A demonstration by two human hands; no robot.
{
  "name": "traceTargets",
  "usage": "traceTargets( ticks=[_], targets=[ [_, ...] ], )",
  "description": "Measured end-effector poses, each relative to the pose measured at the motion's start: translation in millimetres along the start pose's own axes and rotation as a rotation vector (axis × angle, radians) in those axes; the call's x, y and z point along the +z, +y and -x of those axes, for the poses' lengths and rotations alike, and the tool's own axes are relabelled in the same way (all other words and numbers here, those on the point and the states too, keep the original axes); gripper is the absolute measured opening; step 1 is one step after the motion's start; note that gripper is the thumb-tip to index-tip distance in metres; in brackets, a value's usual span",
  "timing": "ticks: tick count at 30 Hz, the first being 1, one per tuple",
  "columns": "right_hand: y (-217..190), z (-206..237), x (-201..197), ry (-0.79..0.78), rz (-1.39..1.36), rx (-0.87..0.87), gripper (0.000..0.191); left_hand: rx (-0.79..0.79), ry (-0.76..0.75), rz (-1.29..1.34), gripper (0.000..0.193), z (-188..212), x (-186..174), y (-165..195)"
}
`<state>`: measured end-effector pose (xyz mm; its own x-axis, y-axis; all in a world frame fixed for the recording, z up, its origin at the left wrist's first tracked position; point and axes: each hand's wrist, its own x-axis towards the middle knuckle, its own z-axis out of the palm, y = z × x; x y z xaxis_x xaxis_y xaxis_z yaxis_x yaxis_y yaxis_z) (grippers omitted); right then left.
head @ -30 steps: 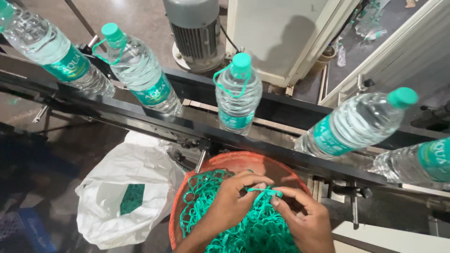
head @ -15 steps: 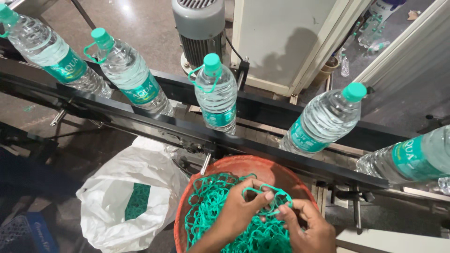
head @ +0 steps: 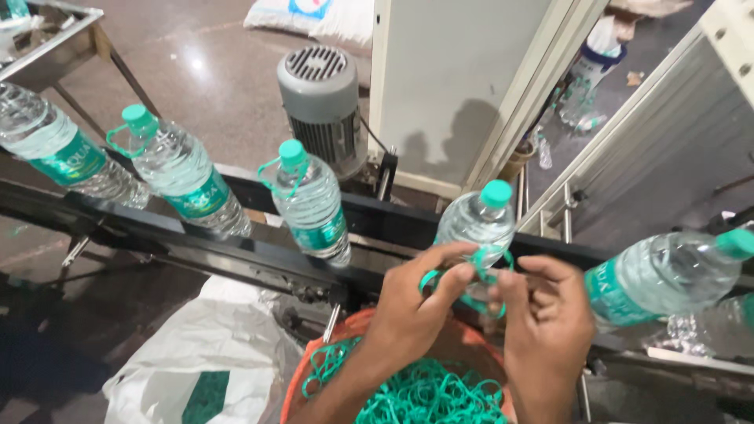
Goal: The person picks green plastic carry handles one at a time from a large orange basket and loops them onto the necks of water bottles moving along a conveyor, pressing each handle into place before reaching for the next handle.
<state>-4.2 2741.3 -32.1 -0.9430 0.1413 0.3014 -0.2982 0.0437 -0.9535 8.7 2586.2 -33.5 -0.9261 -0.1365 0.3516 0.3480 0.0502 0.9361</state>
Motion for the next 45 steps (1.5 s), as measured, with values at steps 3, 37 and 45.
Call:
traceTargets(
  ticks=[3, 37, 45],
  targets=[
    [-20, -44, 19, 0.049, 0.019, -0.159, 0.015, 0.291, 0.173, -0.141, 0.027, -41, 15, 13],
    [-38, -110, -202, 0.171, 0.464, -0.003, 0.028, 0.276, -0.166, -0.134, 0.035, -65, 210, 33],
    [18, -94, -189, 0.096, 0.612, -0.417, 0.019, 0.265, -0.108, -0.417, 0.05, -54, 214, -8]
  ],
)
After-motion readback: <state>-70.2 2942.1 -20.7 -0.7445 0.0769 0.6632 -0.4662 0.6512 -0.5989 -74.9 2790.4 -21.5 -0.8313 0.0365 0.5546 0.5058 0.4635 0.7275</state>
